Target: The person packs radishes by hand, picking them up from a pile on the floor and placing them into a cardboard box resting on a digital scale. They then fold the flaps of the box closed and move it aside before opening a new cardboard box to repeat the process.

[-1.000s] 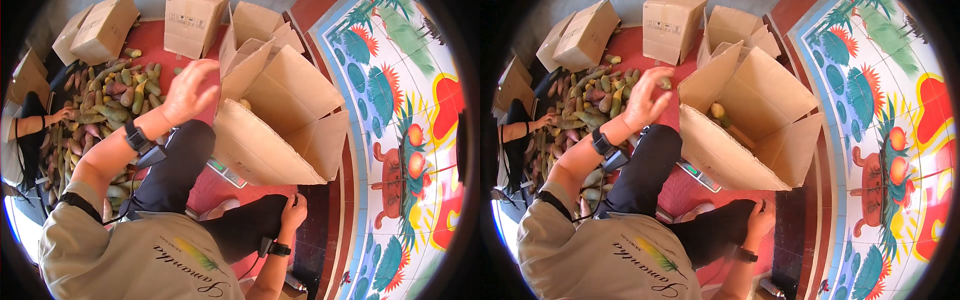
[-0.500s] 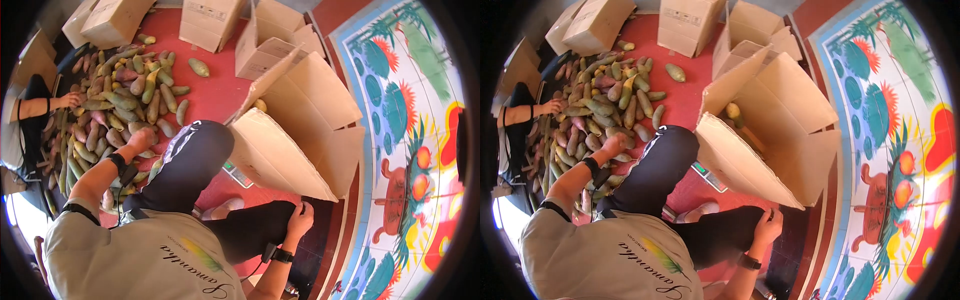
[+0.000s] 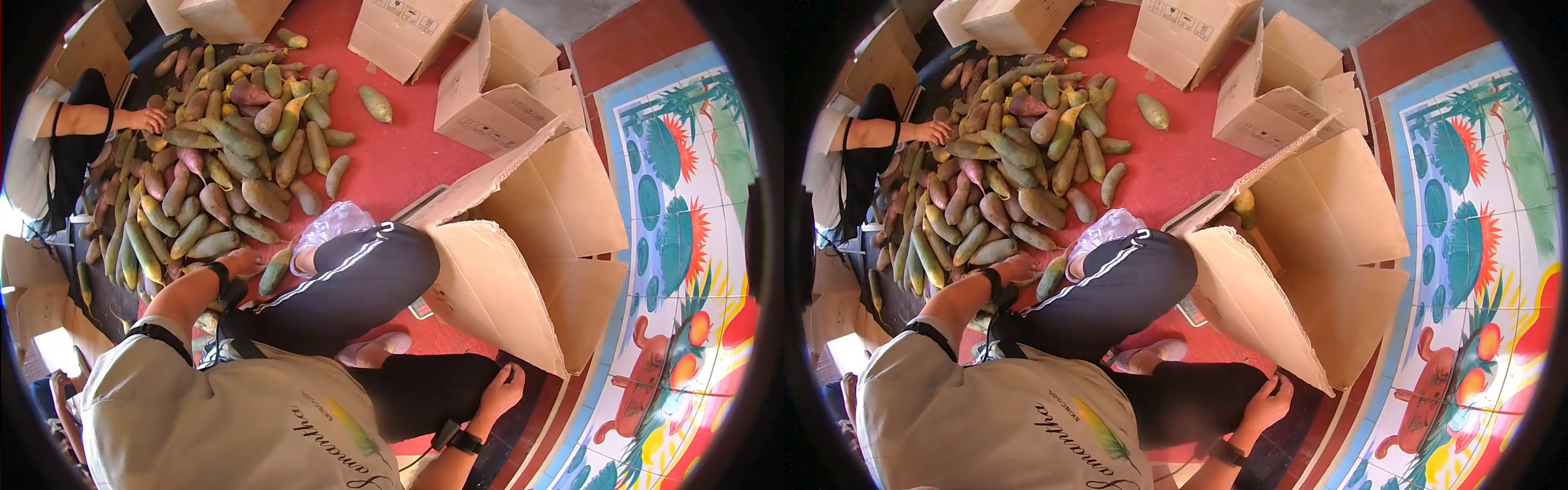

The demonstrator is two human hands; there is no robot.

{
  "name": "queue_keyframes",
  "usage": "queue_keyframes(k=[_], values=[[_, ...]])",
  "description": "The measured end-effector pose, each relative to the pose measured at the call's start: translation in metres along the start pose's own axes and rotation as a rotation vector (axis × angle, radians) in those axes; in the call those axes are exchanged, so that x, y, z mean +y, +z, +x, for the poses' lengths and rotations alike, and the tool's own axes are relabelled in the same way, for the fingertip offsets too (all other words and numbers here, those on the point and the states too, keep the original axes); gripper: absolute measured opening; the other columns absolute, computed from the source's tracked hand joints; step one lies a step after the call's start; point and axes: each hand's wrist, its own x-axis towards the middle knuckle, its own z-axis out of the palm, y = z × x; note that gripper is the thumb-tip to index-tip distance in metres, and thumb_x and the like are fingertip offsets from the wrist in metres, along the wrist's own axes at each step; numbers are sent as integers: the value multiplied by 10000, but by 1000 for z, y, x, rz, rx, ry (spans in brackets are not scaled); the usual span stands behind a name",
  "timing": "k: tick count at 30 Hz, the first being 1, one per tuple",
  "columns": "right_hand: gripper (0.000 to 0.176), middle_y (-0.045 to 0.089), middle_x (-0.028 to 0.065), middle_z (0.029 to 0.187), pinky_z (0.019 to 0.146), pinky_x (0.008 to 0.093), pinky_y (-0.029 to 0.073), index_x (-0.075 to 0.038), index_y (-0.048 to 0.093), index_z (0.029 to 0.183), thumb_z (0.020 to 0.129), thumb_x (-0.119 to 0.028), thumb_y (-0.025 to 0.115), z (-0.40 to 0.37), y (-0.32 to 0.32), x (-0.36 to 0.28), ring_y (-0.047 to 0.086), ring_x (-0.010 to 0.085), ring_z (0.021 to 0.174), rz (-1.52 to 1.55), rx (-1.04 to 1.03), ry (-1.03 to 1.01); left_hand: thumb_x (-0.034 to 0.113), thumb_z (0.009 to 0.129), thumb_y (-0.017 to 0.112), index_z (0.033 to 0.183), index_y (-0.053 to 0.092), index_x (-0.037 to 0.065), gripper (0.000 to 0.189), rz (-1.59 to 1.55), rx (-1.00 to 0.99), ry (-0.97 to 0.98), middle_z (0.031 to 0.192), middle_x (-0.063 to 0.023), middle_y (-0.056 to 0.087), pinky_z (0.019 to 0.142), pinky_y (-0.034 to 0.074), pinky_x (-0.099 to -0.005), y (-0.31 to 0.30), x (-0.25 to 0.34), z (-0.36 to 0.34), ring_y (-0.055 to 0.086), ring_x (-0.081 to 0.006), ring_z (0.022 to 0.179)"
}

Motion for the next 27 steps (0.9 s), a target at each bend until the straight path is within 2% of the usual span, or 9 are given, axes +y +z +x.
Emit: queue_keyframes(k=[3,6,10,13,16,19,20,24,27], values=[[181,625,182,843,695,393,472,31,608,877,835,-126,528,0,0,3,603,336,758,-12,3,1,283,831,499,1075,604,123,310,147,-157,-71,1052,-163,612,834,451,-406,-15,20,11,575,-327,984],[177,623,182,835,690,394,471,28,605,869,837,-128,527,-1,-1,3,601,336,752,-42,0,-6,244,796,546,1079,604,94,325,-46,-92,1,1035,-154,623,838,458,-398,-21,33,21,587,-318,975],[171,620,182,832,687,396,469,28,601,860,839,-124,526,-1,-1,1,598,337,751,-46,-19,9,182,754,583,1053,613,58,325,59,-94,119,1016,-144,633,826,473,-381,-4,33,48,605,-305,952],[168,615,182,828,688,398,466,29,598,855,841,-121,525,0,0,1,594,338,752,-43,-30,5,142,729,603,1167,533,43,454,243,-156,130,1047,-144,623,819,481,-377,3,41,63,603,-296,972],[165,607,180,814,684,399,461,31,593,847,843,-118,522,3,-1,-3,588,337,743,-54,-30,-26,115,743,585,1333,286,22,669,288,-16,245,1045,-145,623,787,482,-414,6,48,71,611,-296,961],[159,598,178,797,676,399,456,32,588,841,843,-112,519,4,0,-4,582,336,731,-55,-38,-31,112,764,561,1308,312,-14,611,341,-20,194,1023,-137,631,733,483,-409,-13,72,61,623,-283,927],[157,599,178,798,676,397,456,32,589,846,842,-109,519,5,-1,-6,582,336,733,-48,-61,1,73,739,564,1335,241,-24,685,392,-60,218,1014,-180,613,741,478,-418,-11,71,65,625,-295,895],[150,603,179,806,678,396,456,34,590,863,839,-96,520,8,-1,-13,583,334,739,-11,-94,57,131,791,521,1310,296,-20,585,304,-43,156,1007,-175,617,717,475,-426,3,64,79,628,-287,884],[147,606,181,813,678,397,456,37,591,873,837,-86,518,10,-1,-17,584,336,741,-8,-99,50,169,820,485,1237,406,-14,462,438,89,327,983,-149,631,703,472,-422,23,55,95,635,-284,858]])
